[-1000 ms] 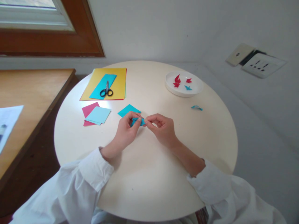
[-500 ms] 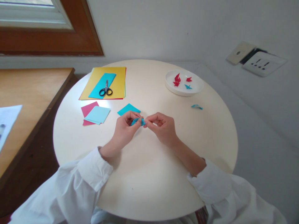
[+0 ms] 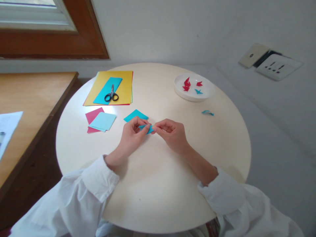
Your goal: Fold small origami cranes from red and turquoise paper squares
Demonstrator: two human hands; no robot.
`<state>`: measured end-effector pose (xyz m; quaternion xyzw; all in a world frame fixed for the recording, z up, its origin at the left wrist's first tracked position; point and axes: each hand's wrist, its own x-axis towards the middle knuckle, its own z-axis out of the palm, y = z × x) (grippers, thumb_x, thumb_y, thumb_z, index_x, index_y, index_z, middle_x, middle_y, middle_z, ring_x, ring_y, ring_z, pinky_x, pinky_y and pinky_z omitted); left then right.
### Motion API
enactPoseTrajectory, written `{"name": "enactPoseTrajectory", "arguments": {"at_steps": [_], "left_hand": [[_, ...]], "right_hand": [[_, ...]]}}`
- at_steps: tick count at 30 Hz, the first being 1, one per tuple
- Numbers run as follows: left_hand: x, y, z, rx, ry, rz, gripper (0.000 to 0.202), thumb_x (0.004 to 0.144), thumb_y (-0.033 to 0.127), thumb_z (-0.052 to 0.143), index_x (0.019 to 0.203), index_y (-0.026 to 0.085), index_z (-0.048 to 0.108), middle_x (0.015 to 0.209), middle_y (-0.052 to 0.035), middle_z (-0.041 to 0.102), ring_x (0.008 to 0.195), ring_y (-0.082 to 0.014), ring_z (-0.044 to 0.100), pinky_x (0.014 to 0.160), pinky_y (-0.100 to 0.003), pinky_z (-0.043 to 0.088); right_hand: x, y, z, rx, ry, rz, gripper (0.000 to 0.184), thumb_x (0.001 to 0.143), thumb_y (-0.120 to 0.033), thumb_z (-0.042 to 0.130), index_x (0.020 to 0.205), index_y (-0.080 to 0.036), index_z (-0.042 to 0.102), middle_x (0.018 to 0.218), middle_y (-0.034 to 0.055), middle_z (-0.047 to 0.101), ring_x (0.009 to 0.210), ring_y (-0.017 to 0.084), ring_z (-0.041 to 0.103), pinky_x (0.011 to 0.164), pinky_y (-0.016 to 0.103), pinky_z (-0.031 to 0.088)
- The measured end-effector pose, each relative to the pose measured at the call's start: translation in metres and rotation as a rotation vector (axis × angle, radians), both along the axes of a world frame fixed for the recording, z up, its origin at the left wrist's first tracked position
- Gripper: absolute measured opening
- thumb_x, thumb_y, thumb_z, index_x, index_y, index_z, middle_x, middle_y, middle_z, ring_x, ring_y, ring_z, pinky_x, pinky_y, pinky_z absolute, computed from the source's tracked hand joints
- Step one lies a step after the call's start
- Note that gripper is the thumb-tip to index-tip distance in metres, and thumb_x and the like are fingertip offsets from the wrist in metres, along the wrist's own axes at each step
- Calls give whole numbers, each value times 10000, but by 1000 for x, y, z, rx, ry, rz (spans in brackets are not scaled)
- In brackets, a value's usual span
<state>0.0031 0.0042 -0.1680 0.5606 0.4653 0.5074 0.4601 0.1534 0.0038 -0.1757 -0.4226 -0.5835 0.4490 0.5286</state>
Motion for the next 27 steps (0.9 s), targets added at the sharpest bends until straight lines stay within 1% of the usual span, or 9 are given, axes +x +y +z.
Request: {"name": "enactPoseTrajectory", "arguments": {"at_steps": [4,9,14,18,22,27], "left_hand": [[0,1,-1,39,27,-12,215,721,345,688,651,179,570,806,-61,647,783,-181,607,652,-294,486],[-1,1,0,67,35,-34,179,731,317,678,661,178,590,806,-62,649,789,-178,603,696,-308,479],[-2,1,0,67,42,-25,147,737,281,664,669,178,584,805,-58,651,777,-174,603,692,-307,479],[-1,1,-1,80,67,-27,140,742,280,657,670,182,589,802,-59,654,773,-178,605,689,-313,481],[-1,1,0,85,61,-33,135,742,279,651,672,180,590,804,-59,649,762,-171,603,676,-306,479],[0,1,-1,85,75,-25,137,742,279,654,674,181,587,797,-54,652,743,-169,598,636,-294,470]], "right_hand": [[2,3,-4,-32,37,28,216,621,-356,765,726,-189,678,730,19,721,686,151,670,690,295,551],[4,4,-5,-57,42,51,196,630,-330,762,743,-184,696,744,24,729,703,156,680,712,305,557],[7,4,-3,-48,23,81,193,640,-332,757,759,-187,708,773,28,738,729,158,688,737,305,560],[7,5,-3,-43,13,86,184,669,-350,735,741,-182,709,727,28,731,688,156,687,707,303,560],[6,5,-3,-34,13,77,161,678,-330,727,718,-176,701,672,20,719,639,148,680,655,286,554],[6,5,-2,-39,-10,68,160,680,-328,723,701,-172,691,654,13,710,611,142,674,627,278,555]]}}
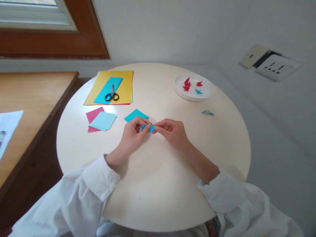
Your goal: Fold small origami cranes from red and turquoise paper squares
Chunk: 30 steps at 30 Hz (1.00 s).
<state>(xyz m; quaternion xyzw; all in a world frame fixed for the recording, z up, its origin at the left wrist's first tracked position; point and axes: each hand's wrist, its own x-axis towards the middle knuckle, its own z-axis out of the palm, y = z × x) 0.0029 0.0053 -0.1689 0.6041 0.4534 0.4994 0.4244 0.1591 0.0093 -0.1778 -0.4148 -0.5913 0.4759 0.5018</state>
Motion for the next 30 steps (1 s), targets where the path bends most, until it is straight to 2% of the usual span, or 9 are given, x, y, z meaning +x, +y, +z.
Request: {"name": "enactPoseTrajectory", "arguments": {"at_steps": [10,14,17,22,25,30], "left_hand": [[1,0,-2,-2,12,15,149,737,274,659,659,185,567,748,-42,640,696,-159,584,609,-289,454],[1,2,-2,-16,-6,54,163,711,290,683,666,180,571,725,-32,630,674,-153,585,608,-285,454],[0,2,-2,-29,-20,92,165,705,284,686,675,177,564,738,-25,626,675,-146,586,617,-281,458],[0,1,-1,-43,-42,91,143,709,264,672,688,174,564,736,-20,621,680,-142,589,627,-280,465],[0,2,-2,-37,-39,71,143,713,267,675,694,172,570,743,-24,622,688,-144,591,630,-285,468],[0,2,-3,-18,-33,55,152,719,278,676,687,174,569,751,-30,626,691,-146,593,628,-285,469]], "right_hand": [[-2,0,-1,-39,45,-3,182,660,-347,733,679,-174,679,625,0,695,578,132,666,595,264,554],[-2,2,-1,-38,93,-3,248,644,-418,740,725,-188,695,701,10,722,611,143,681,617,279,567],[0,2,0,-20,65,-19,255,698,-433,698,773,-189,703,756,26,732,615,141,688,612,274,562],[1,2,-1,16,77,-3,243,671,-396,730,803,-196,696,825,32,737,758,161,701,742,308,582],[0,1,-2,27,79,-8,229,656,-377,743,786,-195,691,809,28,733,788,165,698,783,321,577],[-1,1,-1,43,91,-15,178,664,-345,740,730,-196,670,713,6,704,681,143,682,723,306,574]]}}
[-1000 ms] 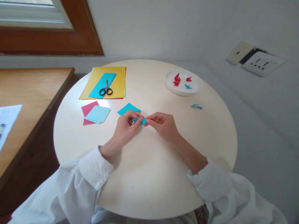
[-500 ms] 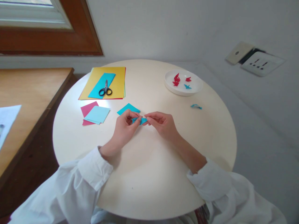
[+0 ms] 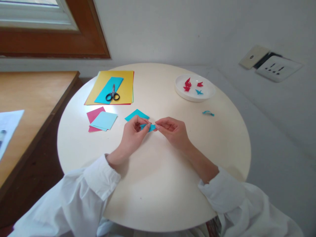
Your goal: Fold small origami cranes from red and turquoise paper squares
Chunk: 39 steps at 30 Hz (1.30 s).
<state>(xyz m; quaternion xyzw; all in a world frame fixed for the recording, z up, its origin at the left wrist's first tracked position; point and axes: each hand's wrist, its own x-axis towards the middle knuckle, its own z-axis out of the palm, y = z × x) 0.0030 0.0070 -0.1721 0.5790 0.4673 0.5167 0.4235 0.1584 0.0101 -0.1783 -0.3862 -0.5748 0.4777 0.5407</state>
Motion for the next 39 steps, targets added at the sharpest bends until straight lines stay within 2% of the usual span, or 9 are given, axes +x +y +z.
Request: {"name": "enactPoseTrajectory", "arguments": {"at_steps": [9,21,27,31,39], "left_hand": [[1,-2,2,-6,-12,19,160,718,274,677,689,174,556,767,-36,635,714,-151,598,640,-280,472],[0,-1,0,25,-13,44,150,728,244,658,701,184,524,759,-26,618,704,-149,592,622,-280,454],[1,0,-1,55,19,72,141,734,244,653,703,182,530,758,-23,619,687,-137,582,612,-267,451],[2,-2,2,77,23,53,142,733,227,652,698,182,523,750,-22,621,710,-139,596,642,-267,468],[2,-2,-1,89,-9,45,165,738,234,654,706,187,498,765,-22,626,729,-140,605,652,-265,470]], "right_hand": [[0,2,0,29,-60,-48,183,670,-341,735,706,-184,649,665,3,679,627,127,641,618,270,524],[0,2,-1,30,8,-5,122,699,-293,709,733,-189,654,706,5,697,645,138,679,690,299,567],[-1,1,-2,8,-32,-28,201,708,-360,699,798,-186,653,763,24,701,693,142,672,705,305,560],[-3,0,-2,20,-28,-65,201,684,-348,720,781,-191,642,736,14,681,696,135,656,689,288,548],[-2,2,-1,61,-38,-53,113,706,-261,686,711,-192,597,649,-20,621,619,107,605,638,261,518]]}}
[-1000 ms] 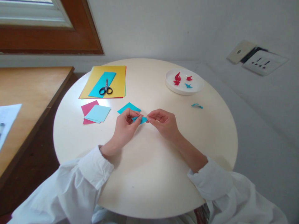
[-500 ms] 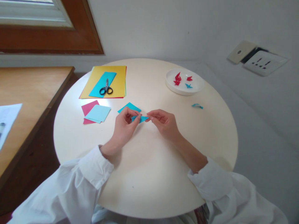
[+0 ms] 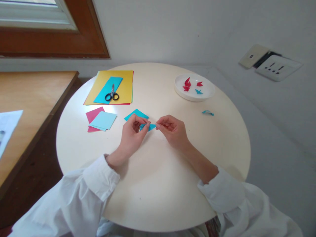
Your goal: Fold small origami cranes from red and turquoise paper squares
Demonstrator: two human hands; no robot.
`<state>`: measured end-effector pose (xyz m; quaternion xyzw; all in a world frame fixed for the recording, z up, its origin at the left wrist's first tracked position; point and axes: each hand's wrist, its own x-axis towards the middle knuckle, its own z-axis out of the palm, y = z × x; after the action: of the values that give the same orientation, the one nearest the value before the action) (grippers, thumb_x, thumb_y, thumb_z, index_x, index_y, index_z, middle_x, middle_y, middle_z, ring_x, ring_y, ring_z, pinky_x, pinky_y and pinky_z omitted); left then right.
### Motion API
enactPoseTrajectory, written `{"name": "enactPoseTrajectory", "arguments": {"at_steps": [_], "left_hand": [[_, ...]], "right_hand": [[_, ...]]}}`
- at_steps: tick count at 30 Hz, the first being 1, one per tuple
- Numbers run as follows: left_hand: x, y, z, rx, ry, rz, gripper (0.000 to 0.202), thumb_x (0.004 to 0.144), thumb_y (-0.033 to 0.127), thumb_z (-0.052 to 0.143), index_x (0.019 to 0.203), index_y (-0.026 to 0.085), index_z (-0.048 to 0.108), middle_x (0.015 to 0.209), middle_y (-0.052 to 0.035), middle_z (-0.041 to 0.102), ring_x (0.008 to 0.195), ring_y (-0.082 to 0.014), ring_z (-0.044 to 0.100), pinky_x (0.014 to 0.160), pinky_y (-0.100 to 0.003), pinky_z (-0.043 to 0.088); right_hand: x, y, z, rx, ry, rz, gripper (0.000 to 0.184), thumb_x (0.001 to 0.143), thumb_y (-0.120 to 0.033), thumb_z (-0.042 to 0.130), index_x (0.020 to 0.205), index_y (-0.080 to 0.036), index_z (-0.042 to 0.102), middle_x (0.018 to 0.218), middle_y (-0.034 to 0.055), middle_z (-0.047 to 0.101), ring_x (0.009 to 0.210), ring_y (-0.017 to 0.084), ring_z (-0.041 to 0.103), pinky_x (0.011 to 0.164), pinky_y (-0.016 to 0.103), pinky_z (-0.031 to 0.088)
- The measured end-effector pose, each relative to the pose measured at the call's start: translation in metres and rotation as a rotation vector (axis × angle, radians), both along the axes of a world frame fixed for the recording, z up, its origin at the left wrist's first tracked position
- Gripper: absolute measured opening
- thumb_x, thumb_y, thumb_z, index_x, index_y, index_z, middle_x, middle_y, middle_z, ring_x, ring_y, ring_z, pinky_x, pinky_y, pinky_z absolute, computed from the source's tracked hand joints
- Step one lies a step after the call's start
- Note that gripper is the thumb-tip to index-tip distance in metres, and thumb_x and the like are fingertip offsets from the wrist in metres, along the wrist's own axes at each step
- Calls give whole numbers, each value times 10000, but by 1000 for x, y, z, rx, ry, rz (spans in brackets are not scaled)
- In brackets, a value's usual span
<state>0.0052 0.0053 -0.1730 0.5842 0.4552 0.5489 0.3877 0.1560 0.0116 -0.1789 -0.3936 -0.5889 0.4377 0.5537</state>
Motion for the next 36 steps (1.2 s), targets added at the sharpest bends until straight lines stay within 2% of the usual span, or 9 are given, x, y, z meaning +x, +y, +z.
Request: {"name": "enactPoseTrajectory", "arguments": {"at_steps": [9,15,18,24,27,30,33,36], "left_hand": [[1,-1,0,33,17,0,161,747,238,655,708,187,507,761,-26,621,710,-136,594,635,-266,468],[2,-3,-1,46,14,-36,185,755,262,664,727,188,496,782,-36,635,735,-143,603,654,-277,476],[2,-4,1,40,27,-35,191,754,261,663,727,193,487,787,-35,636,737,-142,603,654,-277,477],[3,-3,0,48,33,-47,168,758,249,645,732,200,487,769,-24,624,739,-141,606,666,-275,483],[3,-2,-1,70,28,-53,149,755,232,632,755,200,487,816,-28,610,806,-150,605,734,-292,479],[1,-2,0,121,144,33,140,736,209,630,802,198,507,863,-30,583,873,-166,573,789,-309,451],[1,-3,3,117,294,99,130,733,215,625,807,198,519,740,11,528,700,-140,516,667,-279,427],[1,-3,3,58,318,67,105,764,241,599,806,199,513,645,37,497,580,-120,469,566,-256,396]], "right_hand": [[-3,-3,-2,-36,-26,14,216,695,-342,708,838,-203,627,766,15,676,732,141,648,682,284,528],[-3,-3,-3,3,-75,-16,206,720,-385,683,756,-193,619,719,13,663,668,135,617,642,285,501],[-3,-3,-2,23,-105,-26,194,731,-376,671,729,-194,608,707,9,655,651,132,605,633,284,493],[-6,-4,-4,12,-127,-6,193,727,-322,670,883,-216,629,813,22,689,761,153,654,685,292,518],[-5,-3,-5,47,-165,-39,140,741,-288,649,856,-210,633,848,33,703,769,156,660,693,295,517],[-4,-2,-4,93,-215,-122,87,737,-248,639,810,-202,636,803,25,700,729,150,647,660,284,502],[-2,-1,-2,149,-275,-188,49,738,-209,616,782,-200,635,769,13,693,694,139,629,642,276,483],[-1,-1,1,199,-345,-217,49,735,-175,595,755,-202,632,736,2,691,654,130,611,628,269,472]]}}
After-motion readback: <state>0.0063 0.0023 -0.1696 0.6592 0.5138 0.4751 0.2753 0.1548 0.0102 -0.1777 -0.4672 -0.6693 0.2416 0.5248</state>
